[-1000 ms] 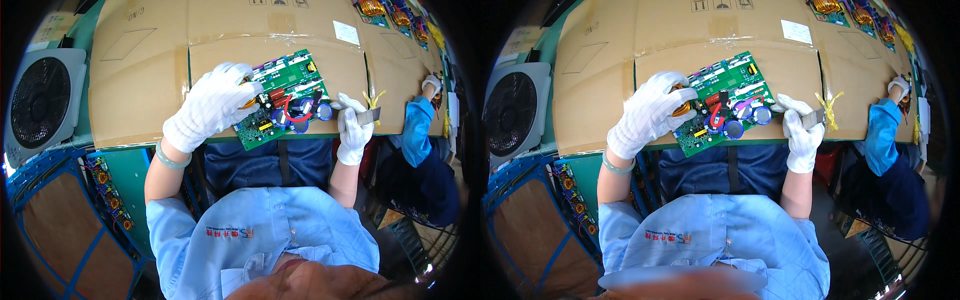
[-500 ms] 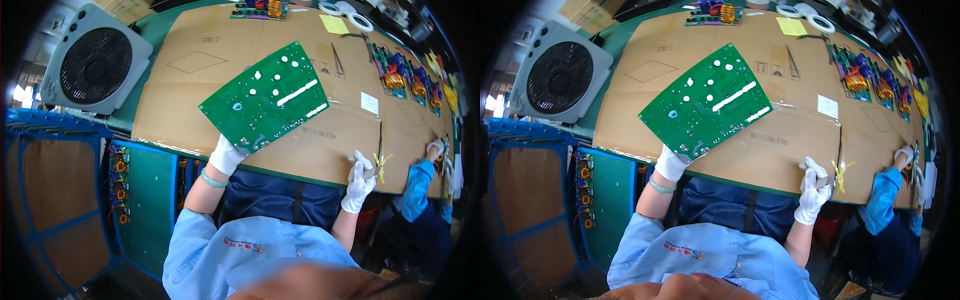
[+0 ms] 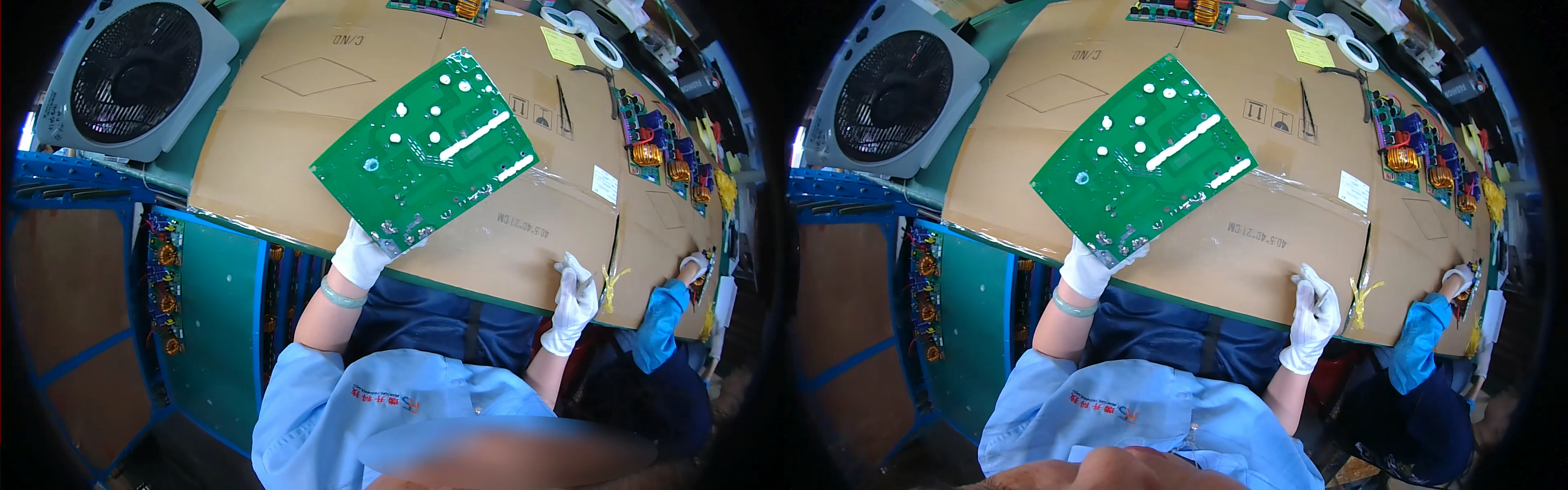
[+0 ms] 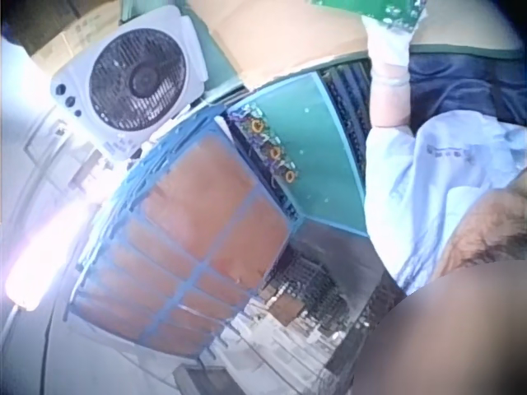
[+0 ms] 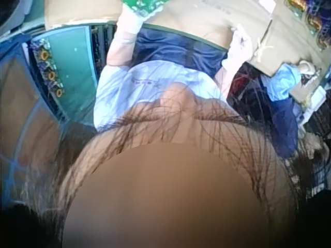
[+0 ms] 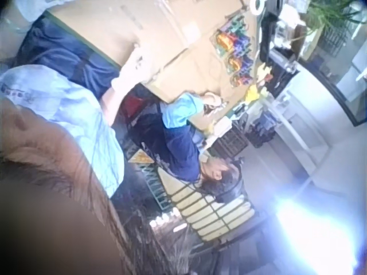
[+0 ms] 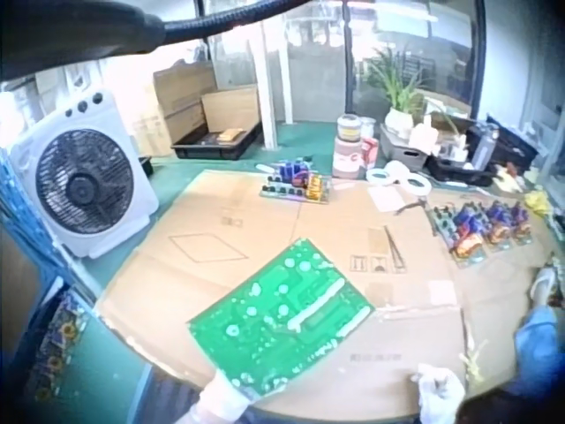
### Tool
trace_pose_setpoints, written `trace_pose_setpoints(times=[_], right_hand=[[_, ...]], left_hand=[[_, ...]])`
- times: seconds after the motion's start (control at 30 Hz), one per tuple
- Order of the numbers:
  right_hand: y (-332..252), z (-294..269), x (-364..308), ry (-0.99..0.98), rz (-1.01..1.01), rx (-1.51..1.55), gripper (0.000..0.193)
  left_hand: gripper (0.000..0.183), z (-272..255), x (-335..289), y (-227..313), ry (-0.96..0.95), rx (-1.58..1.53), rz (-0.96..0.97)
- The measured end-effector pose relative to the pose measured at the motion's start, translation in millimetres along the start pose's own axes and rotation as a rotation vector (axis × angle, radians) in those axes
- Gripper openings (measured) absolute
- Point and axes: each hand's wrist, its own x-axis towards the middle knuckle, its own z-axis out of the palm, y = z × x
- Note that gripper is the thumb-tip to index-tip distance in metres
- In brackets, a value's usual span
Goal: The person picks up green circuit boards from a blue tray and places them on a cardboard work surface. They handle the boards, turning them over to inspect both sides, and use a small metal tool to scrape or clean the surface of the boards. The person repeats this process for multiple boards, moving them between the tray and the work surface.
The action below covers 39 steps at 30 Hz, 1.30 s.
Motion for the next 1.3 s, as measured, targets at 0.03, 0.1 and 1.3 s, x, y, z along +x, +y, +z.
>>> trace_pose_setpoints(times=[0.03,0.1,1.3], right_hand=[[2,1,1,-0.009,-0.025,-0.033,0.016],[7,2,4,-0.016,-0.082,-0.077,0.02],[-17,13,3,0.012,-0.151,-0.198,0.015]], left_hand=[[0.054,-2,1,2,-0.013,0.002,-0.003],[0.053,-4,1,2,0.007,-0.001,0.001],[0.065,-40,-7,5,0.188,0.232,0.13]])
